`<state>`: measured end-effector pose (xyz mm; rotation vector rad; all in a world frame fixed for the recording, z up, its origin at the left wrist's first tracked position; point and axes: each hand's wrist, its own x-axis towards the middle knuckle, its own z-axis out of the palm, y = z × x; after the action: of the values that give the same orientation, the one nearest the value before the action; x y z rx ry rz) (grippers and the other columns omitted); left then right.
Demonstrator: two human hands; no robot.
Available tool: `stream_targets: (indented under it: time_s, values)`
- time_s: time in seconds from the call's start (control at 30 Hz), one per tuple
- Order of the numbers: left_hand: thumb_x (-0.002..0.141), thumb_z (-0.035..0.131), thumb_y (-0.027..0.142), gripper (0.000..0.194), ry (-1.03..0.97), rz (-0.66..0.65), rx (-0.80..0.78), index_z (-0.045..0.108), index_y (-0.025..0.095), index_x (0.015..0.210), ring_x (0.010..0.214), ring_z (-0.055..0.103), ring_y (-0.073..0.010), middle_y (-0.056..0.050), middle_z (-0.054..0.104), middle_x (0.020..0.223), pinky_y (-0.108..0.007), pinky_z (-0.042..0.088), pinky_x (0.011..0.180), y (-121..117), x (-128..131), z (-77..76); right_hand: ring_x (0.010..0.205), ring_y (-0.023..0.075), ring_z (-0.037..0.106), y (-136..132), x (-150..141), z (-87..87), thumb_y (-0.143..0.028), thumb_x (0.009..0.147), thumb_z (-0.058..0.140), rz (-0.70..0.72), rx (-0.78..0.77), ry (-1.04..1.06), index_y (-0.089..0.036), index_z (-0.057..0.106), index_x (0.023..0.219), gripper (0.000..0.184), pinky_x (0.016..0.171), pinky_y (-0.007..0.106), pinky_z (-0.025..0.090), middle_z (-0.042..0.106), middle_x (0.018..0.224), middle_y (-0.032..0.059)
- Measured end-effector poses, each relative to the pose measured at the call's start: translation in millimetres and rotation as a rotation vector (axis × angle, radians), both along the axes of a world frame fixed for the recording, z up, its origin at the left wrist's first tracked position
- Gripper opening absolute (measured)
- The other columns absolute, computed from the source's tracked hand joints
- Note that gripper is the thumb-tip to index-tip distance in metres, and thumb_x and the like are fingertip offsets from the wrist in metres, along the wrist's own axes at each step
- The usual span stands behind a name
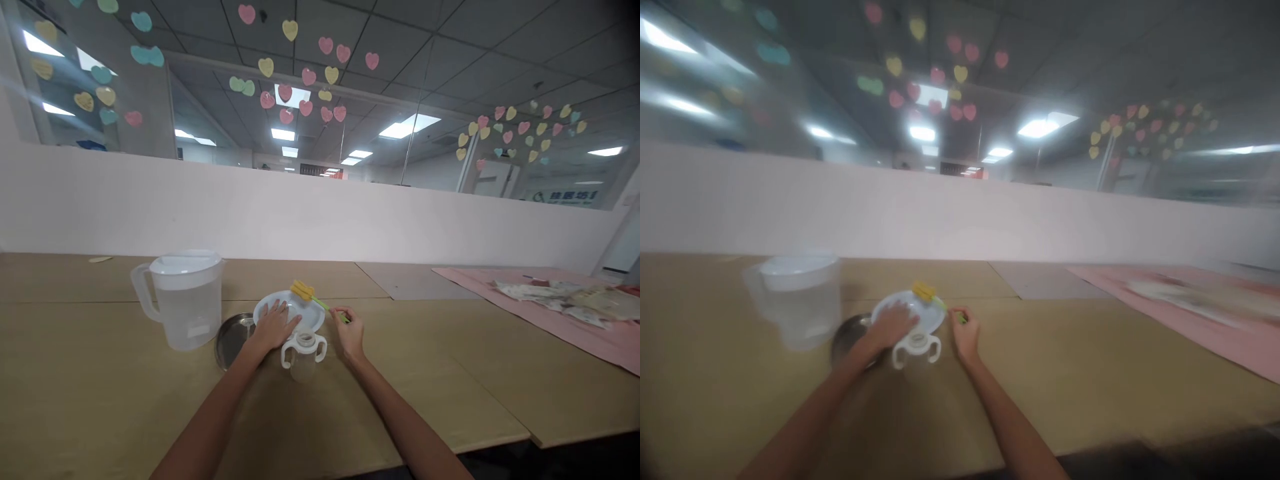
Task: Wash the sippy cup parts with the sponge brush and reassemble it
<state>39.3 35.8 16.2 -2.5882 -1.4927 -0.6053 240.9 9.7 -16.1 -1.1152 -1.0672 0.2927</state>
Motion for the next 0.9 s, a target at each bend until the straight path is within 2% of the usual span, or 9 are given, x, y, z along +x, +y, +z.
stream_targets:
  time_s: [0.07,0.13,0.27,0.37,0.43,0.5,0.67,0.8,0.9]
  values:
    - [0.088,0.033,0.046,0.045,-0.045,-0.005,0.032,0.057,0.017,0.112,0.127,0.037,-0.0302,-0.013,0.052,0.127,-0.053,0.023,0.104,-6.9,-1.7,3.5,0.076,0.0178,0.058,-2.3,-2.5,2.4,-0.042,0.065,0.062,0.006,0.005,0.021,-0.015,0.066,0.069,0.027,0.075,0.029,0.042,0.067,0.073,0.0045]
    - [0.088,0.035,0.045,0.046,-0.151,-0.006,0.123,0.051,0.015,0.118,0.126,0.038,-0.0282,-0.014,0.050,0.129,-0.049,0.025,0.104,-15.0,-6.8,6.8,0.066,0.0158,0.056,-3.3,-5.6,4.6,-0.043,0.063,0.064,0.047,-0.007,0.080,-0.015,0.066,0.070,0.029,0.063,0.026,0.043,0.065,0.069,0.0034]
    - [0.088,0.037,0.041,0.040,-0.369,0.001,0.292,0.046,0.018,0.119,0.114,0.049,-0.0219,-0.010,0.054,0.120,-0.038,0.037,0.099,-27.6,-21.9,9.0,0.036,0.0060,0.035,0.0,-6.8,7.2,-0.042,0.059,0.069,0.234,-0.066,0.406,-0.015,0.061,0.072,0.031,0.036,0.021,0.029,0.049,0.047,-0.0064]
    - [0.087,0.039,0.039,0.038,-0.418,0.018,0.307,0.043,0.019,0.119,0.108,0.052,-0.0213,-0.009,0.054,0.117,-0.036,0.042,0.093,-30.5,-29.8,6.6,0.032,0.0024,0.025,4.5,0.2,8.2,-0.036,0.059,0.072,0.458,-0.102,0.621,-0.017,0.053,0.064,0.027,0.031,0.018,0.022,0.035,0.041,-0.0112]
    - [0.088,0.039,0.037,0.037,-0.425,0.032,0.307,0.041,0.018,0.119,0.107,0.054,-0.0218,-0.010,0.054,0.116,-0.036,0.044,0.090,-29.5,-32.3,3.7,0.032,0.0012,0.023,7.0,6.2,8.2,-0.031,0.059,0.073,0.597,-0.142,0.648,-0.018,0.051,0.062,0.026,0.030,0.016,0.020,0.033,0.042,-0.0117]
    - [0.087,0.040,0.035,0.036,-0.428,0.042,0.306,0.041,0.018,0.119,0.104,0.055,-0.0222,-0.010,0.055,0.113,-0.036,0.045,0.088,-27.7,-33.8,1.0,0.032,0.0005,0.023,8.9,10.5,7.2,-0.027,0.059,0.074,0.670,-0.169,0.636,-0.017,0.051,0.062,0.025,0.030,0.015,0.020,0.034,0.042,-0.0117]
    - [0.082,0.051,0.030,0.037,-0.480,0.075,0.354,0.043,0.017,0.116,0.103,0.055,-0.0234,-0.009,0.058,0.109,-0.037,0.045,0.088,-28.6,-36.3,1.0,0.031,0.0010,0.025,9.5,11.3,2.5,-0.027,0.054,0.077,0.660,-0.236,0.520,-0.015,0.057,0.063,0.025,0.031,0.016,0.020,0.037,0.037,-0.0111]
    - [0.084,0.043,0.019,0.030,-0.380,-0.097,0.397,0.048,0.020,0.114,0.111,0.051,-0.0208,-0.007,0.058,0.114,-0.037,0.042,0.096,-33.6,-34.1,2.4,0.030,0.0017,0.025,5.4,10.0,2.7,-0.029,0.054,0.077,0.601,-0.318,0.411,-0.014,0.060,0.066,0.026,0.031,0.016,0.016,0.036,0.034,-0.0112]
    - [0.086,0.041,0.019,0.030,-0.313,-0.188,0.445,0.051,0.020,0.114,0.114,0.049,-0.0198,-0.007,0.057,0.120,-0.037,0.039,0.100,-35.5,-30.3,0.8,0.030,0.0013,0.024,2.8,11.2,5.5,-0.028,0.054,0.077,0.671,-0.307,0.460,-0.014,0.061,0.070,0.026,0.031,0.015,0.016,0.036,0.034,-0.0118]
